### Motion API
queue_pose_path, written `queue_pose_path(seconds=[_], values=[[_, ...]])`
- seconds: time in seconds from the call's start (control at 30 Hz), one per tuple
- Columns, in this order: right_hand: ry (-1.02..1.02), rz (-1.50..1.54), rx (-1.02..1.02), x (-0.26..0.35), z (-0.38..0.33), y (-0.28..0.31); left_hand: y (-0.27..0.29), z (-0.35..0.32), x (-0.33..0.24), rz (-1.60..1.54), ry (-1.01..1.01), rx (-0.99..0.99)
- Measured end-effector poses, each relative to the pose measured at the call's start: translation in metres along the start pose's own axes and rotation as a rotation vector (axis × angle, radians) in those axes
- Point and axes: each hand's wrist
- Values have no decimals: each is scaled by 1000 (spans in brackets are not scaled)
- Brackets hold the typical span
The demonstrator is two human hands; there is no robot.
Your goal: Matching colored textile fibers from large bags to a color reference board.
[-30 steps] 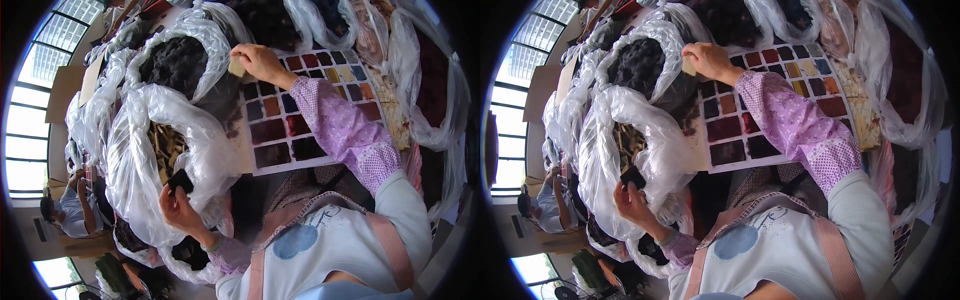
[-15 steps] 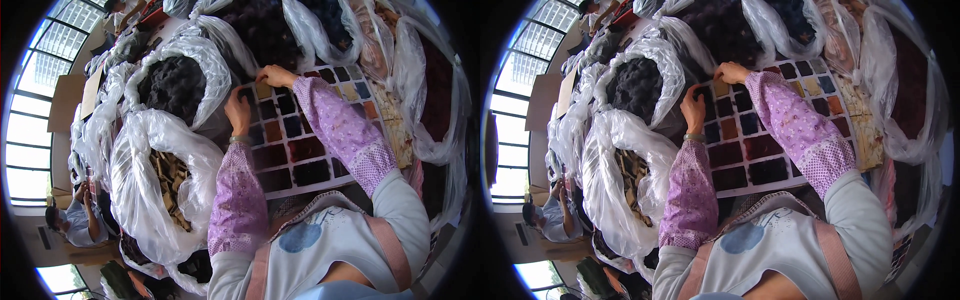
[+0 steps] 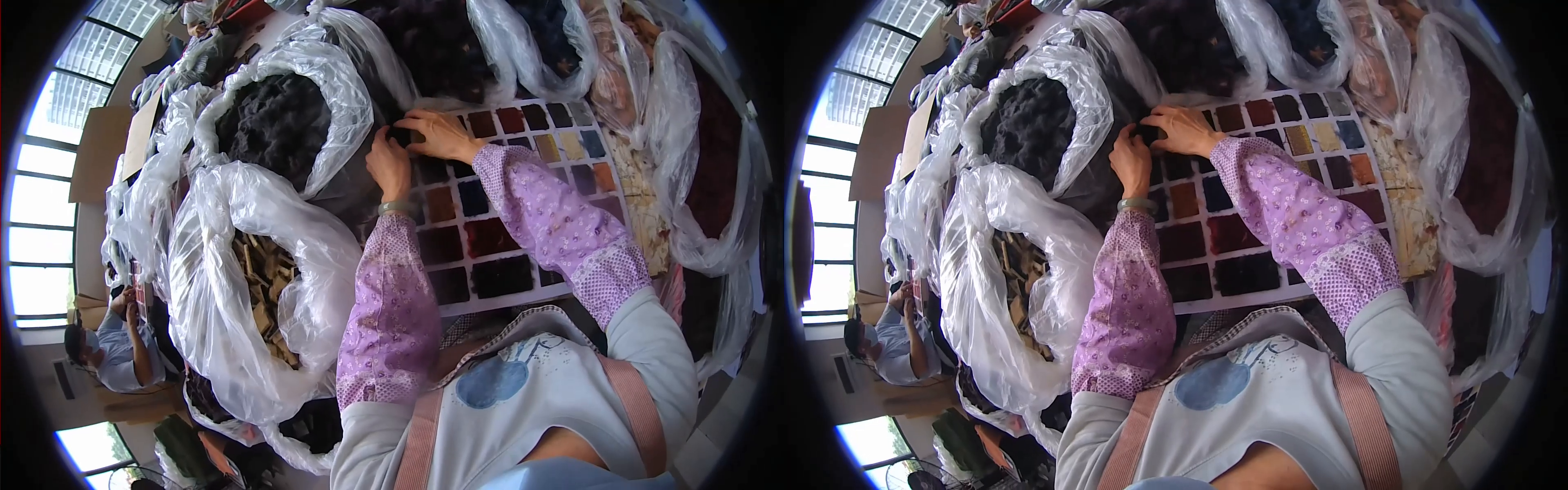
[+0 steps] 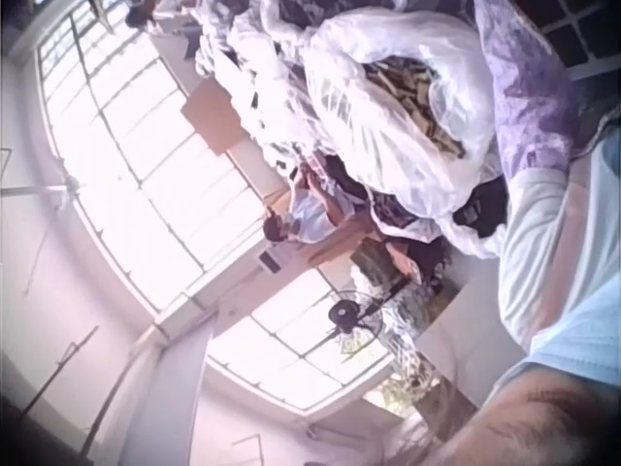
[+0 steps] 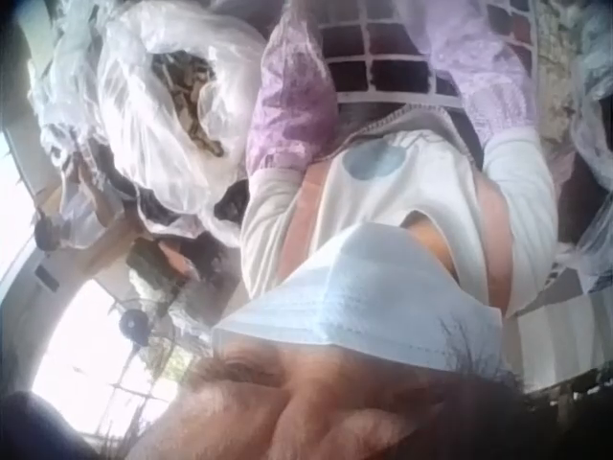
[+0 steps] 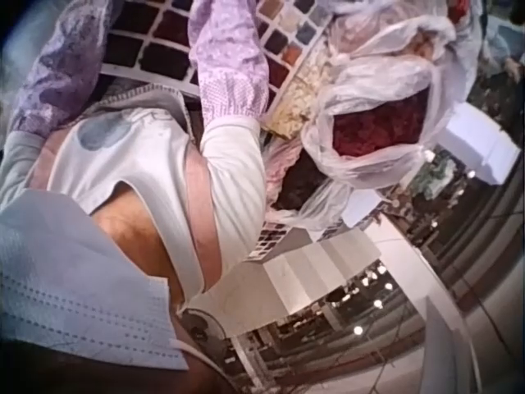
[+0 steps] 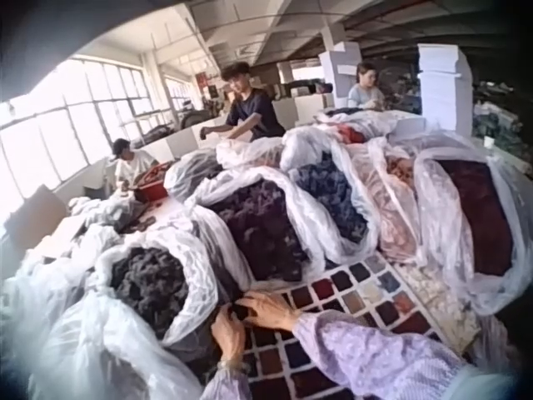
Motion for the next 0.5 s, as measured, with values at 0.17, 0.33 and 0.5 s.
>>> queue_pose_path(seconds=[0.17, 0.33, 0.5], values=[[112, -174, -5, 4, -2, -9, 38, -15, -23, 377, -152, 182], [36, -252, 173, 21, 13, 5, 72, -28, -15, 387, -73, 212], [16, -273, 122, 18, 10, -10, 62, -5, 23, 448, -66, 101]])
Point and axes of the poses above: each hand's wrist, its own z-axis towards the middle knuckle, its own y-axis out of the back of the hand, x = y × z, and after that the axes turned 8 degrees about -z, right-handed
